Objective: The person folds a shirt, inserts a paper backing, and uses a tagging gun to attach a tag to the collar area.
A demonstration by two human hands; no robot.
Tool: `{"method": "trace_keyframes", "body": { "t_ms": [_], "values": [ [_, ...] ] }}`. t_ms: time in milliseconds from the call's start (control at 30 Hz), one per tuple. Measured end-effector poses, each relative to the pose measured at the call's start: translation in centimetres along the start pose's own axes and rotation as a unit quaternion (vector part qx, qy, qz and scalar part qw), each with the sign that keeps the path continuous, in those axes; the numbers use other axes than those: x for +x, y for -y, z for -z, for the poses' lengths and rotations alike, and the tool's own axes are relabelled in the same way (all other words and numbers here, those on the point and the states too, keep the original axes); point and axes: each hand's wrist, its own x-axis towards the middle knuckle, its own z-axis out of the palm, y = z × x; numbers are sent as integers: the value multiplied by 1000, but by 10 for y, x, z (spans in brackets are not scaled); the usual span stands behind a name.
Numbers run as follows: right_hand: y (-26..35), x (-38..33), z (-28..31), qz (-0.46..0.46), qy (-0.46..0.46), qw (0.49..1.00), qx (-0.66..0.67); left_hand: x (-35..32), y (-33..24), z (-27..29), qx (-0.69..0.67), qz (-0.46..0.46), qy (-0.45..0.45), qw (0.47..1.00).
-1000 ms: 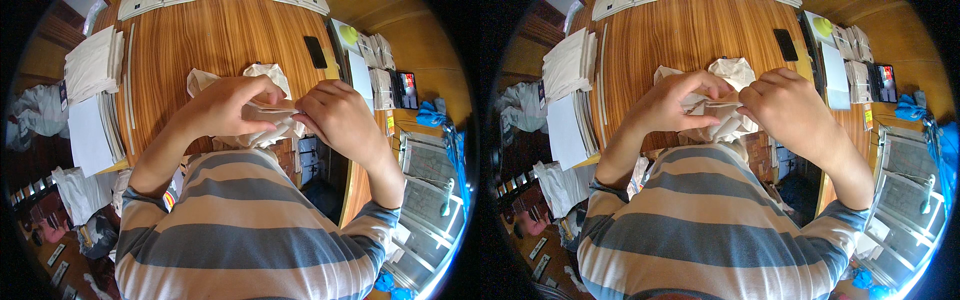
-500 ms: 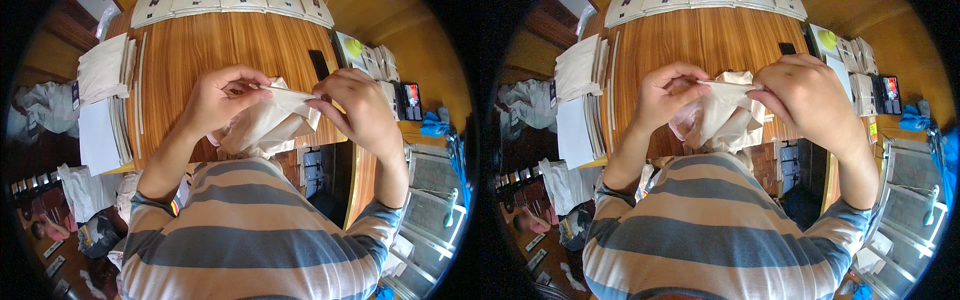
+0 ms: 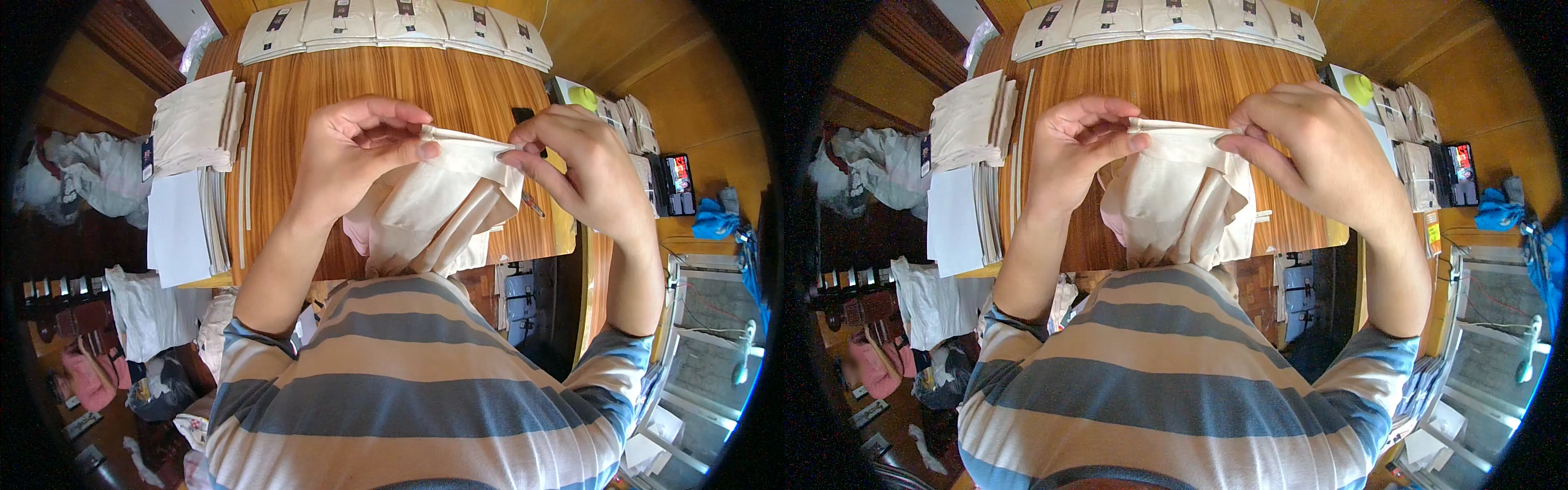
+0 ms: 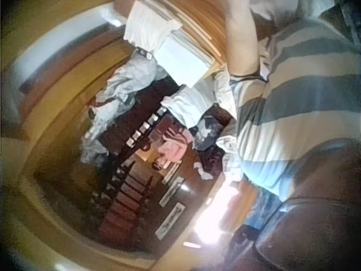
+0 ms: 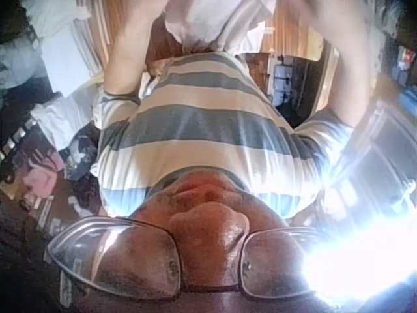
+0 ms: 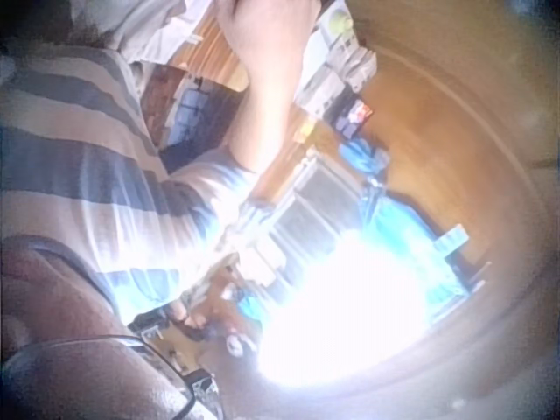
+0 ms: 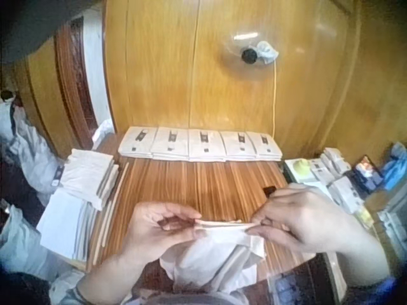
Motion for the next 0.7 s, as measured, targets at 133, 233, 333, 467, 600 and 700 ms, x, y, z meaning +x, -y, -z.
{"method": "trace_keyframes", "body": {
  "t_ms": [133, 233, 333, 467, 600, 700],
  "values": [
    [1, 2, 3, 1, 1, 1000, -1, 0, -8, 1, -19, 15, 45, 999],
    [3, 4, 5, 0, 4, 1000, -4, -2, -10, 1, -54, 18, 70, 996],
    [3, 5, 7, 9, -3, 1000, -16, -2, -2, 2, -113, 25, 56, 992],
    [4, 6, 10, 18, -7, 1000, -22, -3, -7, -2, -97, 26, 28, 995],
    [5, 8, 9, 15, -4, 1000, -21, -6, -12, -5, -18, -19, -3, 1000],
    [5, 8, 10, 11, -3, 1000, -16, -7, -21, -9, 43, -24, -15, 999]
  ]
}}
